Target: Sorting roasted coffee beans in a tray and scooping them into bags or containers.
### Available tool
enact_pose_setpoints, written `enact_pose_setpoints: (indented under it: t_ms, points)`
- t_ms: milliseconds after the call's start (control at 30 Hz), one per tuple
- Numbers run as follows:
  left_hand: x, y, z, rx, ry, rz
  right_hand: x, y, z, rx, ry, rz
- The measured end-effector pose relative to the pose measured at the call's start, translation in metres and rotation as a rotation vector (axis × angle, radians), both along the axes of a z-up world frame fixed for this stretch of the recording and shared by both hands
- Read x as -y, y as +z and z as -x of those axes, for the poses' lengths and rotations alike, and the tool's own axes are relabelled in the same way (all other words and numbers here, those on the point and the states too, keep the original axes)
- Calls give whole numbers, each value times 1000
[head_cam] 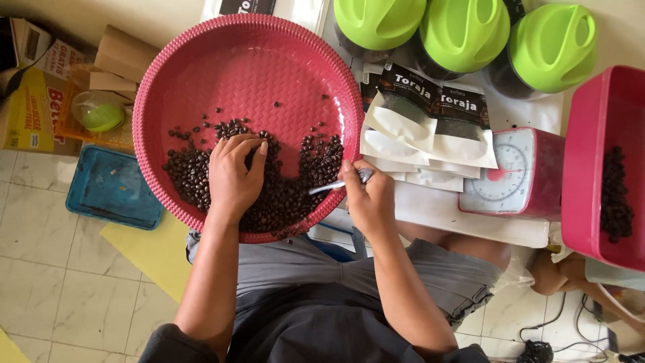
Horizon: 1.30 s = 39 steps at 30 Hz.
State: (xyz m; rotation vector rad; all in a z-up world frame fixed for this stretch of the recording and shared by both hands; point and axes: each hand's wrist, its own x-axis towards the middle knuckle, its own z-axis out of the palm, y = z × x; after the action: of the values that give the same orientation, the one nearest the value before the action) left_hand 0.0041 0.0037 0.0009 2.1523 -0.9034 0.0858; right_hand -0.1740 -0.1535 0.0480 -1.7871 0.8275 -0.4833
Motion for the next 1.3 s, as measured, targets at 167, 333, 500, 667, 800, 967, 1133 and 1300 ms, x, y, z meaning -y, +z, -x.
enact_pose_setpoints:
  t_ms: [167, 333, 500, 667, 800, 967, 1133, 1300]
  points:
    - [0, -3, 0, 8, 2, -7, 5, 1, 1, -24, -20, 18]
    - [0, -2, -1, 6, 7, -14, 6, 5, 0, -27, -15, 49]
    - [1, 1, 0, 13, 2, -4, 4, 13, -3, 22, -51, 49]
    - [2, 4, -4, 62, -36, -6, 12, 5, -2, 25, -59, 104]
    - [-4, -1, -9, 114, -136, 1, 12, 6, 2, 94, -53, 149]
    - [-2, 8, -1, 65, -128, 5, 10, 8, 8, 159, -55, 139]
    - [-2, 36, 8, 47, -122, 74, 11, 7, 9, 179, -57, 129]
    - [-9, 50, 7, 125, -97, 174, 7, 7, 8, 188, -78, 77]
